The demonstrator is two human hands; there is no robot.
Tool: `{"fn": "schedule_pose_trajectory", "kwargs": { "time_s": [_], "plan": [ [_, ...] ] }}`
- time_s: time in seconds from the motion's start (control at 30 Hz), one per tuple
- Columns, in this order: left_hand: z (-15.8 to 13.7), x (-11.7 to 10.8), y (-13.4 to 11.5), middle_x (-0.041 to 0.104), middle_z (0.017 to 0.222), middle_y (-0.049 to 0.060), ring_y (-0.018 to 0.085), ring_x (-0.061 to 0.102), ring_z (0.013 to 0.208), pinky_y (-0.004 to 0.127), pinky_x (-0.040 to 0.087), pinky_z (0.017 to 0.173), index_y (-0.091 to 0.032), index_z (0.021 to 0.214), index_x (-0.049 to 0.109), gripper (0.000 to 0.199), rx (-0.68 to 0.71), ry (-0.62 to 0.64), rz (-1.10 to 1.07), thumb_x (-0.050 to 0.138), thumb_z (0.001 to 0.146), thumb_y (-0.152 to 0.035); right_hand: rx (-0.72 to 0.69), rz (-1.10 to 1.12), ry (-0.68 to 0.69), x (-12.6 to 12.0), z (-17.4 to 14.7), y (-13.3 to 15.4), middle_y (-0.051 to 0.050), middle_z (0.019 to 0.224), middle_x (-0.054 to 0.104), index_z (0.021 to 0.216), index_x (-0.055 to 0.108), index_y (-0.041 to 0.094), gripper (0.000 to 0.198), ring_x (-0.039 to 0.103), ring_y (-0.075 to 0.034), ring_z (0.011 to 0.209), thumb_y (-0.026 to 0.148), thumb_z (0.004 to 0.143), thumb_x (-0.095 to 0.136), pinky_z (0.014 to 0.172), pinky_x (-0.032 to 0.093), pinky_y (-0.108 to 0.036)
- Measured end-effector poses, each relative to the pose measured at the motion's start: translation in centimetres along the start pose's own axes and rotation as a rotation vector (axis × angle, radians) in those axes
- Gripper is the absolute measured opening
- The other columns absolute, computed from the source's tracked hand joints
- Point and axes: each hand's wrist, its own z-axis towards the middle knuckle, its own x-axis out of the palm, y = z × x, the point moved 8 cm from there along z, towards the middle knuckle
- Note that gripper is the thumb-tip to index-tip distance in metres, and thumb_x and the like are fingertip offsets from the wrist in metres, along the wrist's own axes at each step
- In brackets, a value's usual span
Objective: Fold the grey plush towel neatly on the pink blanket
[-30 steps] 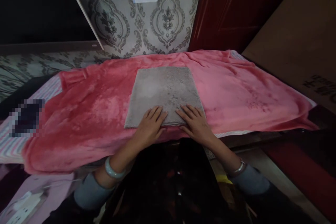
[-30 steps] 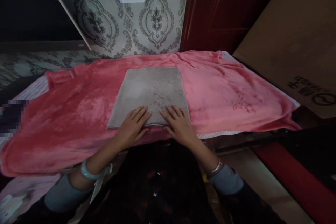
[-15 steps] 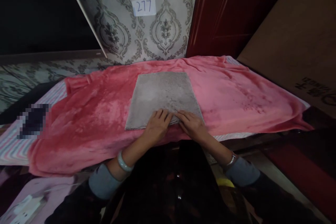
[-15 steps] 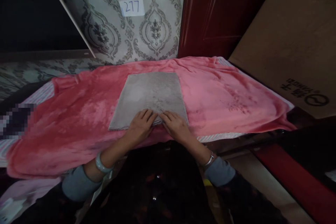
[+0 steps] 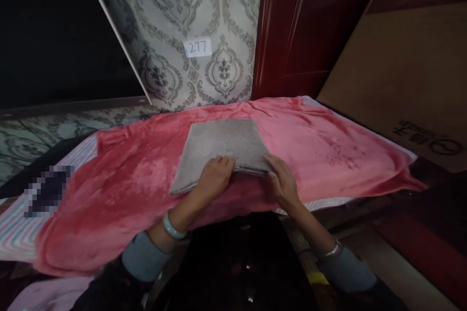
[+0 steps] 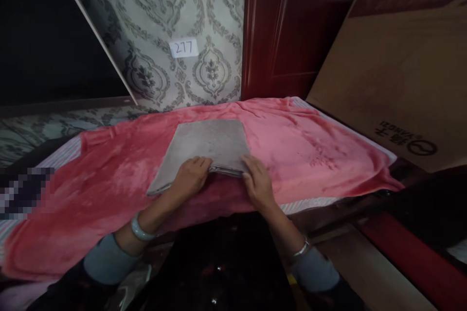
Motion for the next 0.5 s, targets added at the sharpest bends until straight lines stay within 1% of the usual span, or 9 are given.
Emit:
{"fn": "schedule_pose_trajectory", "kwargs": {
  "time_s": [0.07, 0.1, 0.13, 0.17, 0.2, 0.27, 0.3, 0.4, 0.5],
  "plan": [
    [1.0, -2.2, 1.0, 0.067, 0.094, 0.011, 0.025, 0.063, 0.090, 0.037, 0.050, 0.078, -0.016, 0.102, 0.064, 0.023, -0.042, 0.000, -0.006, 0.044, 0.093, -0.009, 0.242, 0.171, -0.168, -1.5, -0.6, -3.5, -0.013, 0.134, 0.062, 0.134, 0.058, 0.023, 0.047, 0.058, -0.026, 0.124, 0.049, 0.102, 0.037, 0.106, 0.046, -0.052],
    [1.5, -3.3, 1.4, 0.067, 0.094, 0.011, 0.025, 0.064, 0.089, 0.036, 0.049, 0.078, -0.016, 0.102, 0.064, 0.023, -0.057, 0.001, -0.006, 0.043, 0.093, -0.010, 0.364, 0.261, -0.218, -1.7, -1.0, -5.2, -0.013, 0.133, 0.063, 0.134, 0.058, 0.022, 0.049, 0.061, -0.026, 0.120, 0.053, 0.100, 0.038, 0.103, 0.049, -0.052],
    [2.0, -4.5, 1.8, 0.068, 0.093, 0.011, 0.025, 0.064, 0.089, 0.036, 0.049, 0.078, -0.016, 0.102, 0.064, 0.023, -0.066, 0.007, -0.003, 0.043, 0.093, -0.010, 0.466, 0.343, -0.242, -1.4, -1.5, -6.8, -0.014, 0.132, 0.063, 0.132, 0.058, 0.022, 0.052, 0.064, -0.027, 0.117, 0.057, 0.097, 0.044, 0.101, 0.051, -0.052],
    [2.5, -5.6, 2.2, 0.068, 0.093, 0.011, 0.025, 0.065, 0.089, 0.036, 0.049, 0.078, -0.016, 0.103, 0.063, 0.023, -0.071, 0.014, 0.002, 0.043, 0.093, -0.011, 0.538, 0.411, -0.247, -1.0, -1.8, -8.0, -0.014, 0.131, 0.064, 0.130, 0.059, 0.022, 0.054, 0.065, -0.027, 0.114, 0.060, 0.092, 0.052, 0.100, 0.052, -0.052],
    [3.0, -6.6, 2.5, 0.069, 0.093, 0.011, 0.025, 0.065, 0.090, 0.035, 0.048, 0.078, -0.016, 0.103, 0.063, 0.022, -0.071, 0.023, 0.005, 0.044, 0.093, -0.012, 0.579, 0.463, -0.235, -0.4, -1.9, -8.8, -0.014, 0.130, 0.065, 0.127, 0.061, 0.022, 0.056, 0.066, -0.028, 0.113, 0.060, 0.086, 0.060, 0.100, 0.052, -0.052],
    [3.8, -8.7, 3.3, 0.070, 0.094, 0.009, 0.024, 0.066, 0.090, 0.033, 0.048, 0.078, -0.017, 0.103, 0.063, 0.019, -0.072, 0.037, 0.000, 0.047, 0.094, -0.018, 0.608, 0.531, -0.191, 0.9, -1.8, -9.8, -0.014, 0.129, 0.066, 0.123, 0.063, 0.023, 0.060, 0.065, -0.029, 0.115, 0.058, 0.076, 0.072, 0.103, 0.050, -0.052],
    [4.1, -9.8, 3.7, 0.070, 0.094, 0.009, 0.024, 0.066, 0.089, 0.033, 0.047, 0.078, -0.018, 0.103, 0.063, 0.017, -0.071, 0.035, -0.013, 0.049, 0.094, -0.022, 0.613, 0.553, -0.162, 1.6, -1.6, -10.0, -0.014, 0.128, 0.067, 0.122, 0.063, 0.022, 0.061, 0.064, -0.029, 0.117, 0.056, 0.073, 0.075, 0.104, 0.050, -0.052],
    [5.2, -13.2, 4.6, 0.070, 0.088, 0.005, 0.022, 0.065, 0.085, 0.031, 0.046, 0.075, -0.020, 0.098, 0.065, 0.016, -0.056, -0.004, -0.100, 0.054, 0.093, -0.031, 0.623, 0.595, -0.068, 4.1, -0.9, -10.2, -0.015, 0.129, 0.066, 0.125, 0.061, 0.023, 0.065, 0.064, -0.029, 0.118, 0.054, 0.070, 0.077, 0.102, 0.051, -0.051],
    [6.3, -16.5, 5.2, 0.064, 0.076, 0.000, 0.021, 0.064, 0.080, 0.029, 0.046, 0.075, -0.019, 0.089, 0.067, 0.015, -0.038, -0.051, -0.199, 0.060, 0.087, -0.032, 0.603, 0.608, -0.001, 6.5, 0.1, -9.9, -0.017, 0.129, 0.066, 0.129, 0.058, 0.023, 0.073, 0.065, -0.031, 0.116, 0.057, 0.068, 0.076, 0.097, 0.054, -0.053]
  ]
}}
